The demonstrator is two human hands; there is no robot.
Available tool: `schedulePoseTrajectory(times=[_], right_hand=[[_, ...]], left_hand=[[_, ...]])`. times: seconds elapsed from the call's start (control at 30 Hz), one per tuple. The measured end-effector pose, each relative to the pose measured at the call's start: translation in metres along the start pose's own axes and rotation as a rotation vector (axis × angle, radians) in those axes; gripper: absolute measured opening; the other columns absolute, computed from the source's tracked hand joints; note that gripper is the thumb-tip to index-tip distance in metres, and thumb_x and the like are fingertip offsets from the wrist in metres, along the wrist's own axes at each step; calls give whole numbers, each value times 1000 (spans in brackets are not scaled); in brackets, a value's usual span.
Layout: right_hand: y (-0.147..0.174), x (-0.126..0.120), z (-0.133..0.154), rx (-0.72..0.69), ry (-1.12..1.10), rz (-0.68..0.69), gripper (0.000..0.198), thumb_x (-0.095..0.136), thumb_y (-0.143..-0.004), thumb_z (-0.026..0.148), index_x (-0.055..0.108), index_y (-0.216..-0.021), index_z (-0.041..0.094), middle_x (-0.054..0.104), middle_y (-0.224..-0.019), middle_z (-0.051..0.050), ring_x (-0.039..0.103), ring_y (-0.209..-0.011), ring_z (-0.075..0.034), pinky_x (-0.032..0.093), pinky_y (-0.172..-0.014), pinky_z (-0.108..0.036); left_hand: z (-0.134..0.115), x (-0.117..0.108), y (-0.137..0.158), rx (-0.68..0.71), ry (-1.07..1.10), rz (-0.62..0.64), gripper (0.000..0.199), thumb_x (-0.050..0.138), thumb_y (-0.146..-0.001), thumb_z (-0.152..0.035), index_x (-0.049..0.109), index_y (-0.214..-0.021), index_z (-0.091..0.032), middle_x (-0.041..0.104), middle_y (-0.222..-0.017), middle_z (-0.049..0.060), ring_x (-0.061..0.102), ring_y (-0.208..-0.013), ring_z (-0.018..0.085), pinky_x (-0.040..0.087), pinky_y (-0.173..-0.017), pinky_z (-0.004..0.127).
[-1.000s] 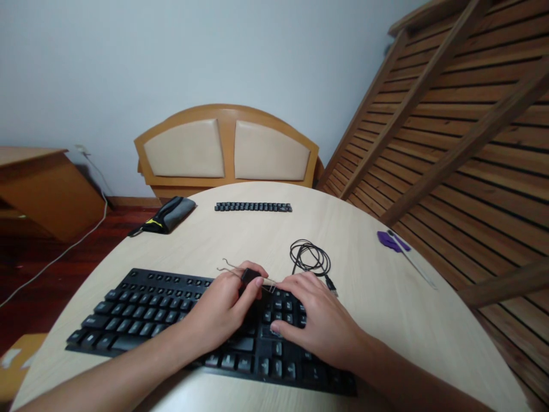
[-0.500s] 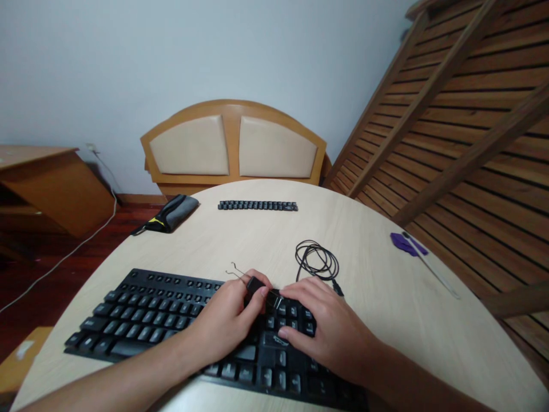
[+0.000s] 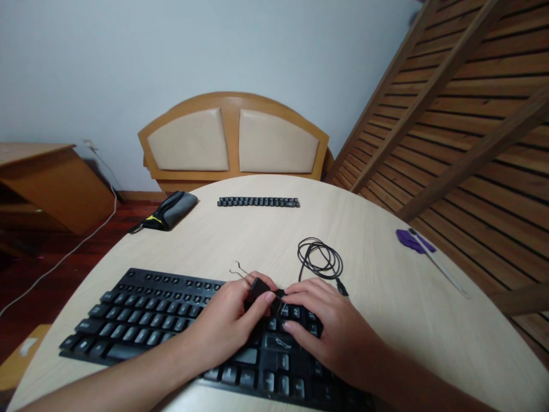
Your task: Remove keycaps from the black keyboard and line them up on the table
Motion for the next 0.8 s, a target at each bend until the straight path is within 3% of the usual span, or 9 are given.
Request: schedulePoseTrajectory(times=[0.37, 0.63, 0.8], right_hand=[[-1, -1, 0, -13, 13, -12, 19, 61, -85, 22, 68, -102, 23, 68, -105, -6, 60, -99, -22, 48, -88, -40], [0, 0, 0, -21, 37, -4, 17, 57, -89, 22, 68, -101, 22, 68, -104, -6, 60, -98, -23, 48, -87, -41], [0, 0, 1, -25, 51, 7, 17, 58, -89, 22, 68, -102, 22, 67, -104, -7, 60, -98, -23, 47, -88, -40]], left_hand=[[0, -1, -3, 1, 28, -4, 29, 44, -98, -32, 69, -101, -19, 70, -81, 2, 60, -72, 16, 47, -70, 28], [6, 0, 0, -3, -16, -85, 19, 47, -95, -32, 55, -107, -19, 65, -92, 4, 60, -82, 19, 47, -70, 29], [7, -1, 0, 32, -22, -93, 13, 45, -96, -29, 52, -100, -19, 57, -82, 0, 53, -68, 15, 43, -62, 26]])
Point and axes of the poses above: each hand's wrist, its own y-axis away from the middle knuckle, its own x-axis out of the palm, z = x × y, the point moved 2 cm from there along -y, towards the middle knuckle
